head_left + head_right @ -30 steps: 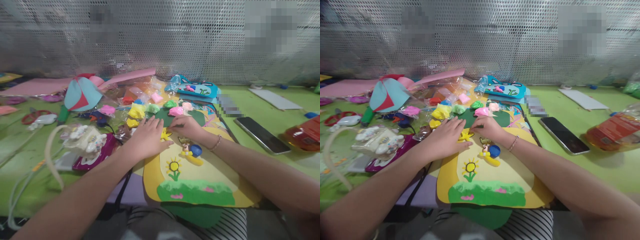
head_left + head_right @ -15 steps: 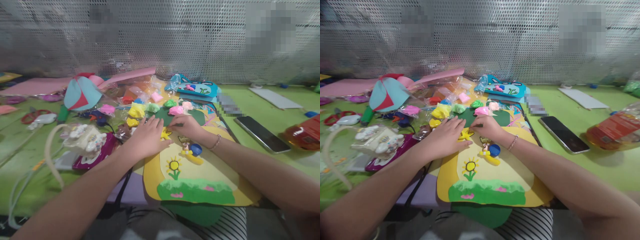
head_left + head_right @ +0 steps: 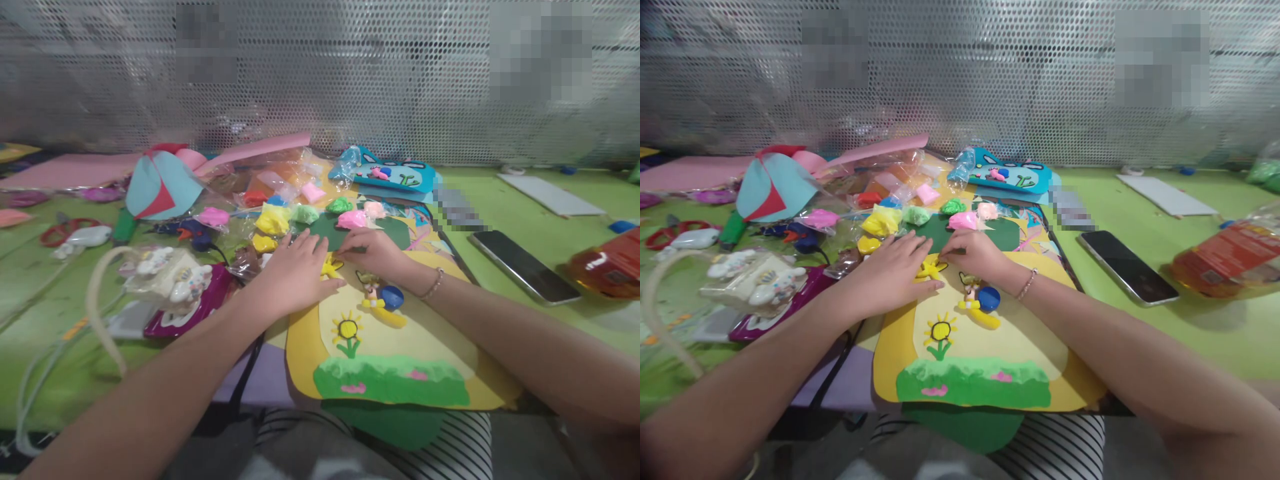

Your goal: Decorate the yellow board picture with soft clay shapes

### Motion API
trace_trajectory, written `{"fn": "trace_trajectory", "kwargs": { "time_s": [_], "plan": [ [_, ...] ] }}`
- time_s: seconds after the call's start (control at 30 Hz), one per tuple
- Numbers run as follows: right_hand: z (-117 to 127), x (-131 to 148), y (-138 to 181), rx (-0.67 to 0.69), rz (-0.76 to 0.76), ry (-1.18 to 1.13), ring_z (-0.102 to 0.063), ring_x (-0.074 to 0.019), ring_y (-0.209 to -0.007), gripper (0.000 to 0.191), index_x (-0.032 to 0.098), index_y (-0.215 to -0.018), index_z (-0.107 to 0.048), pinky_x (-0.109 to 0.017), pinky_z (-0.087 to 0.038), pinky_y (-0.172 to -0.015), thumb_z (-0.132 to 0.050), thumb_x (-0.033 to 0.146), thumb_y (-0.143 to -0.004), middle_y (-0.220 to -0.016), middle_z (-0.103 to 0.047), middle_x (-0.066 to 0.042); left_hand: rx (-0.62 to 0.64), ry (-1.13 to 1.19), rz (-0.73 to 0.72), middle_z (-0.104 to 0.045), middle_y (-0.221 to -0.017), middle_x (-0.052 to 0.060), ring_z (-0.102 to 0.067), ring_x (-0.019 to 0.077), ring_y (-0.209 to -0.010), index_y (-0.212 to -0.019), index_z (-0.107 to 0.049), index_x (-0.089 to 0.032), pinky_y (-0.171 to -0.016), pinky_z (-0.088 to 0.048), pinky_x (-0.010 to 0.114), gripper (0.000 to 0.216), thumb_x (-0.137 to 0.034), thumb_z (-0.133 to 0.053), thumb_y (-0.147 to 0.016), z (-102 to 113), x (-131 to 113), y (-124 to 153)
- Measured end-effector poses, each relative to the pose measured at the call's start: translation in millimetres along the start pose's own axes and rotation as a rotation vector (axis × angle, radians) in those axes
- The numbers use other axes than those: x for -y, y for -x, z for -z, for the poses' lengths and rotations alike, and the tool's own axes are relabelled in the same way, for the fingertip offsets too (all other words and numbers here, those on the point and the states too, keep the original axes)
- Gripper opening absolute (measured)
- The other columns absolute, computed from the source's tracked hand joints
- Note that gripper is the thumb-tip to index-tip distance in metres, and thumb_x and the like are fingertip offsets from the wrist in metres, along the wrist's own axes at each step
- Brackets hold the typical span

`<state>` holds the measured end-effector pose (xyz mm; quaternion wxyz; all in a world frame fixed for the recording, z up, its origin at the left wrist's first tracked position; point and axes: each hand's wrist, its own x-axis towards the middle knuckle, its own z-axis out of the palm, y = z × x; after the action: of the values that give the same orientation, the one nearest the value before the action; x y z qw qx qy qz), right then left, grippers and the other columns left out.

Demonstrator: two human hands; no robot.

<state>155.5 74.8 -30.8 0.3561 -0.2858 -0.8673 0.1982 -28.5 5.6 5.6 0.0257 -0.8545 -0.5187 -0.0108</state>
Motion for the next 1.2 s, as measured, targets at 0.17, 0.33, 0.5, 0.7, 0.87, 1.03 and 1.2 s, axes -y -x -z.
{"fn": "trace_trajectory", "kwargs": {
  "time_s": [0.17, 0.33, 0.5, 0.7, 0.87, 1.03, 1.2],
  "plan": [
    [1, -4, 1, 0.028, 0.045, 0.019, -0.061, -0.0144, -0.072, 0.011, 0.019, -0.074, -0.073, -0.028, -0.051, -0.068, -0.064, 0.015, -0.078, -0.073, -0.068, -0.003, -0.061, 0.003, -0.068, -0.056, -0.124, 0.017, -0.047, 0.0336, -0.120, -0.117, -0.058, -0.011, -0.100, -0.036, 0.049, 0.055, -0.053, -0.048, -0.084, 4, 0, -2],
    [1, -8, 2, 0.041, 0.112, 0.043, -0.061, -0.0149, -0.072, 0.012, 0.018, -0.076, -0.073, -0.028, -0.051, -0.067, -0.062, 0.016, -0.080, -0.073, -0.067, -0.004, -0.103, 0.060, -0.085, -0.059, -0.113, 0.014, -0.055, 0.0292, -0.105, -0.098, -0.066, -0.014, -0.090, -0.043, 0.043, 0.038, -0.046, -0.052, -0.083, 6, 0, -4],
    [1, -11, 4, 0.055, 0.114, 0.066, -0.060, -0.0155, -0.073, 0.012, 0.018, -0.078, -0.072, -0.028, -0.050, -0.067, -0.061, 0.015, -0.080, -0.075, -0.067, -0.005, -0.090, 0.121, -0.074, -0.059, -0.112, 0.013, -0.055, 0.0285, -0.105, -0.100, -0.067, -0.015, -0.092, -0.042, 0.042, 0.036, -0.043, -0.052, -0.083, 5, -1, -4],
    [1, -12, 6, 0.058, 0.115, 0.080, -0.060, -0.0153, -0.073, 0.012, 0.017, -0.078, -0.071, -0.028, -0.049, -0.067, -0.060, 0.016, -0.081, -0.074, -0.066, -0.005, -0.053, 0.115, -0.090, -0.058, -0.115, 0.013, -0.054, 0.0294, -0.108, -0.104, -0.066, -0.014, -0.095, -0.040, 0.043, 0.040, -0.044, -0.050, -0.084, 5, -2, -4],
    [3, -10, 6, 0.072, 0.120, 0.087, -0.060, -0.0156, -0.075, 0.013, 0.018, -0.079, -0.071, -0.029, -0.049, -0.069, -0.058, 0.016, -0.082, -0.075, -0.066, -0.005, -0.045, 0.107, -0.107, -0.058, -0.114, 0.012, -0.054, 0.0280, -0.106, -0.102, -0.066, -0.016, -0.094, -0.040, 0.042, 0.038, -0.044, -0.047, -0.085, 4, -3, -4],
    [4, -8, 6, 0.095, 0.138, 0.111, -0.060, -0.0158, -0.077, 0.015, 0.017, -0.080, -0.070, -0.029, -0.050, -0.071, -0.055, 0.014, -0.083, -0.077, -0.065, -0.005, -0.049, 0.114, -0.112, -0.058, -0.113, 0.012, -0.054, 0.0276, -0.105, -0.100, -0.065, -0.016, -0.093, -0.040, 0.042, 0.036, -0.042, -0.047, -0.084, 3, -2, -4],
    [5, -8, 7, 0.113, 0.166, 0.137, -0.060, -0.0163, -0.078, 0.016, 0.017, -0.081, -0.069, -0.029, -0.050, -0.071, -0.053, 0.013, -0.084, -0.079, -0.064, -0.006, -0.040, 0.095, -0.129, -0.059, -0.110, 0.012, -0.054, 0.0276, -0.104, -0.100, -0.065, -0.016, -0.092, -0.040, 0.043, 0.036, -0.043, -0.048, -0.084, 2, -2, -4]
  ]
}}
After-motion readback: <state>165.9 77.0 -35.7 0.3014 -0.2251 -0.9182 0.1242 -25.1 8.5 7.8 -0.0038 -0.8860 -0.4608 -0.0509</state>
